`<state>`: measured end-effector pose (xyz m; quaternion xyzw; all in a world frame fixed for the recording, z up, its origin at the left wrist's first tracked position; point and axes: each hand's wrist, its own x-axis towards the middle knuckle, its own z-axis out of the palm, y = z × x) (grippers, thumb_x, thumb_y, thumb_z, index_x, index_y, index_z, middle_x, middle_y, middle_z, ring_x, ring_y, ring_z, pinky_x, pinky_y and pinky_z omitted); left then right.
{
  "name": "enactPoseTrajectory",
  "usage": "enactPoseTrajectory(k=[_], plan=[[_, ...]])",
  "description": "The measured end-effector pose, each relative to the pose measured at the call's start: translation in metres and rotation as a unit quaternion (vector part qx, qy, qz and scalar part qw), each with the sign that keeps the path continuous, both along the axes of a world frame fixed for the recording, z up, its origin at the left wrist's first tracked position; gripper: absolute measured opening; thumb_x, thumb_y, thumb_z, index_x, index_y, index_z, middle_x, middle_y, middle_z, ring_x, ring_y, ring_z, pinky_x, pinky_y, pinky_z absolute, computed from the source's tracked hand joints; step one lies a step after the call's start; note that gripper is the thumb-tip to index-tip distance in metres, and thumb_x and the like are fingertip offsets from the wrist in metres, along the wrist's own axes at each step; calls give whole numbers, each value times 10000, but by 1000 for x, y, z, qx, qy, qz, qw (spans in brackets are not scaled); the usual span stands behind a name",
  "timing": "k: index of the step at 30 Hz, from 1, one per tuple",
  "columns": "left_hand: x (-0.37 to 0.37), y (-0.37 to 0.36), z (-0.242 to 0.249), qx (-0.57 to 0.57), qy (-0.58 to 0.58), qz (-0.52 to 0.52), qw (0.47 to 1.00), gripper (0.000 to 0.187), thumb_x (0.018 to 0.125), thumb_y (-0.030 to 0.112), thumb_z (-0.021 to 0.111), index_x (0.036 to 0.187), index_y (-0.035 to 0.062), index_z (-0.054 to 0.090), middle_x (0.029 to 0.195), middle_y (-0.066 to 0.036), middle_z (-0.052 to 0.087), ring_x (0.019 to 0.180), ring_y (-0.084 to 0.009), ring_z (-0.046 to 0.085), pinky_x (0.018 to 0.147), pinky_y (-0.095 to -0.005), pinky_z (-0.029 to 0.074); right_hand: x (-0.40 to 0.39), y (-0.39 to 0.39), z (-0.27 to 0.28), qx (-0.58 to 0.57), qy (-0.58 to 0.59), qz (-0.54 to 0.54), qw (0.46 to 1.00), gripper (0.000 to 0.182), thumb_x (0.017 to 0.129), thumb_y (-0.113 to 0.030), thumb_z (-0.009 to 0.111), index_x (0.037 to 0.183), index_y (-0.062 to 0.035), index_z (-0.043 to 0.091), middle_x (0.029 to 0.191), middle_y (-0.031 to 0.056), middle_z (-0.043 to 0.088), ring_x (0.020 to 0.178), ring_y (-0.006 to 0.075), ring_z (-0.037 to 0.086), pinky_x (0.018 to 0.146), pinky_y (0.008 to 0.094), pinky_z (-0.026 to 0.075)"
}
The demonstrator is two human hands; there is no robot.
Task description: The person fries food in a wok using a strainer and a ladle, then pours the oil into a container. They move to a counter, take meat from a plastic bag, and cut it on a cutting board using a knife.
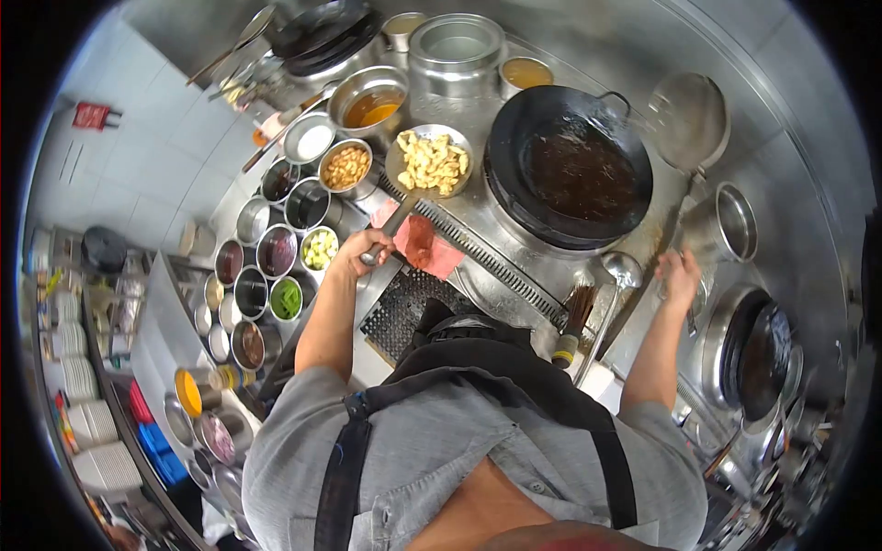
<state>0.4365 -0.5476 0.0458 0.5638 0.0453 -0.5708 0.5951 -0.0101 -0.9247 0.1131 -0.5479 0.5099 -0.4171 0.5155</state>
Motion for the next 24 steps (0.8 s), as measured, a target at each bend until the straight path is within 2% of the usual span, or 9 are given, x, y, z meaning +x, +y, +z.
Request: enactPoseTrajectory(k=[3,4,6,10,12,14,17,22,24], plan=[[3,-3,-12,16,12,1,1000,73,727,-5,565,670,-49,554,622,-131,574,456,-174,544,390,-270,451,-34,-21,-34,-113,338,-47,933,319,811,-86,499,1099,7,597,620,116,580,454,166,542,399,302,427],[8,-2,-25,9,1,-12,1000,68,729,0,567,674,-39,563,630,-130,578,461,-170,547,386,-267,448,-55,-40,-67,-117,338,-35,933,319,811,-86,499,1099,7,597,620,116,580,454,166,542,399,302,427],[9,-7,-28,25,20,-11,999,63,727,-7,571,668,-28,565,623,-125,575,466,-168,549,382,-263,443,-93,-69,-125,-331,513,-7,792,276,804,-79,498,1038,22,604,622,126,581,439,170,541,376,308,412],[-15,-16,-11,18,-8,25,999,59,724,9,588,732,-29,543,622,-117,558,449,-140,526,361,-223,421,-94,-40,-78,-14,311,18,950,224,810,-68,512,994,15,611,592,83,549,427,130,488,367,272,378],[-29,-13,3,6,-12,22,1000,47,728,6,581,750,-16,546,622,-114,554,455,-141,523,366,-228,423,-112,-47,-76,-9,187,-25,982,269,825,-81,530,1070,2,599,583,47,534,426,106,452,371,243,359],[-37,-7,12,-28,-5,30,999,70,727,6,589,782,-8,548,642,-108,554,455,-141,517,365,-236,423,-133,-60,-72,-39,140,-61,987,117,789,-112,515,809,-31,598,575,31,507,453,112,443,388,258,355],[-58,7,37,-20,-54,32,998,144,714,0,592,847,-7,538,660,-103,564,448,-146,519,371,-254,427,-144,-70,-42,-4,-8,-134,991,130,817,-129,580,851,-5,598,652,30,537,541,109,464,451,242,366],[-103,45,63,-49,-67,85,993,295,683,-17,615,964,-19,525,670,-112,579,443,-166,548,362,-272,432,-182,-84,-55,-82,-11,-93,992,155,812,-149,629,893,-17,637,800,54,613,652,115,517,590,235,413],[-122,64,72,-48,-74,114,990,336,682,-32,609,1004,-42,512,666,-117,578,447,-170,558,361,-277,446,-202,-93,-79,-179,77,-27,980,307,862,-135,555,1132,8,586,961,140,657,845,225,622,748,316,489]])
